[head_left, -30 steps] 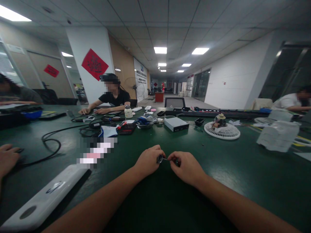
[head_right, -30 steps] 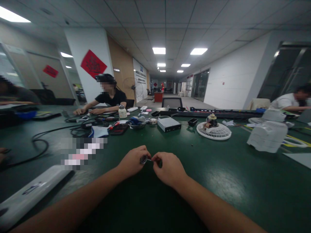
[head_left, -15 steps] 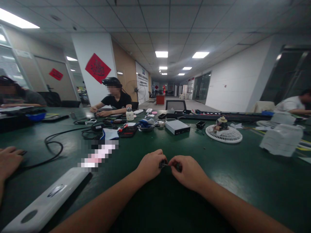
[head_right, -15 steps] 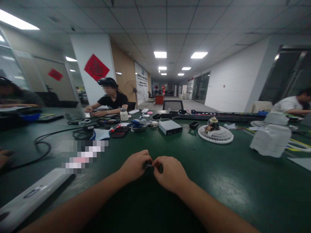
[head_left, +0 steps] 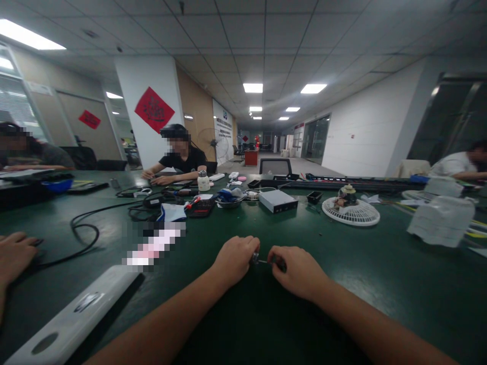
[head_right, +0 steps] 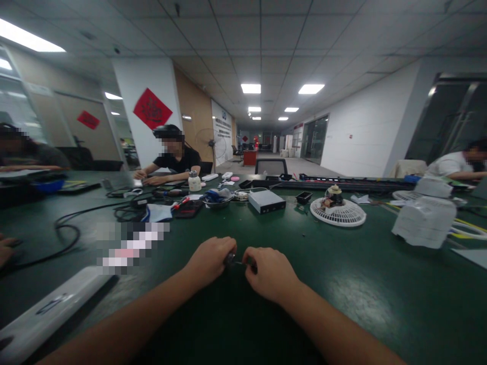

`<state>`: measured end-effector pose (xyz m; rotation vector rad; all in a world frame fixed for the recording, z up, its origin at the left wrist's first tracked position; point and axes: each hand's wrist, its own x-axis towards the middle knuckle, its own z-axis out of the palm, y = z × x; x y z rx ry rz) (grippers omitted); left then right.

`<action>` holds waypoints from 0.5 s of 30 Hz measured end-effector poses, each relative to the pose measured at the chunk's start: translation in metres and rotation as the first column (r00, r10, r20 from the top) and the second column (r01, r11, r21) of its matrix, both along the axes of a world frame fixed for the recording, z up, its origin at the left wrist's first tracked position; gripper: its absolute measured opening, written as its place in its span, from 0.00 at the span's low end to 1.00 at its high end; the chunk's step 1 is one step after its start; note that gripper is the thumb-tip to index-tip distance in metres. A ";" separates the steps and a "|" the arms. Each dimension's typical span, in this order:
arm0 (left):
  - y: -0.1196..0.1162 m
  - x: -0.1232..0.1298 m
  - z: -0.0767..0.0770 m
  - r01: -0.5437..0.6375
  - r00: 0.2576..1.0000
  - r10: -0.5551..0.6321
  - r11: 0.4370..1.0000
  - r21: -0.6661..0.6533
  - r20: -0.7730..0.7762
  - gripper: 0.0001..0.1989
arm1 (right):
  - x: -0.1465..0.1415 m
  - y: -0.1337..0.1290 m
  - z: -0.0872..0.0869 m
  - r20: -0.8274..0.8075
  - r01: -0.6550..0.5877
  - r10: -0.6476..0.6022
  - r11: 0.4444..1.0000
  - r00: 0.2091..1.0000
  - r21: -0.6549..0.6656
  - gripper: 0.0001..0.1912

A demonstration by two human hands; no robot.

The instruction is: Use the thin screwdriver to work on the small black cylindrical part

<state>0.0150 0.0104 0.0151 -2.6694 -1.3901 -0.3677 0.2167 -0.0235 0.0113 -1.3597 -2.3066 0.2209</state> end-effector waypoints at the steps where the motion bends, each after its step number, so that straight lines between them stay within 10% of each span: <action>1: 0.000 0.000 0.001 0.008 1.000 -0.008 1.000 0.010 -0.015 0.11 | 0.001 0.001 0.000 0.018 0.003 -0.003 1.000 1.000 -0.013 0.09; 15: 0.008 -0.008 -0.009 -0.197 0.978 0.199 0.980 -0.044 0.055 0.06 | -0.011 0.009 -0.006 -0.094 0.137 -0.145 0.987 0.985 -0.086 0.12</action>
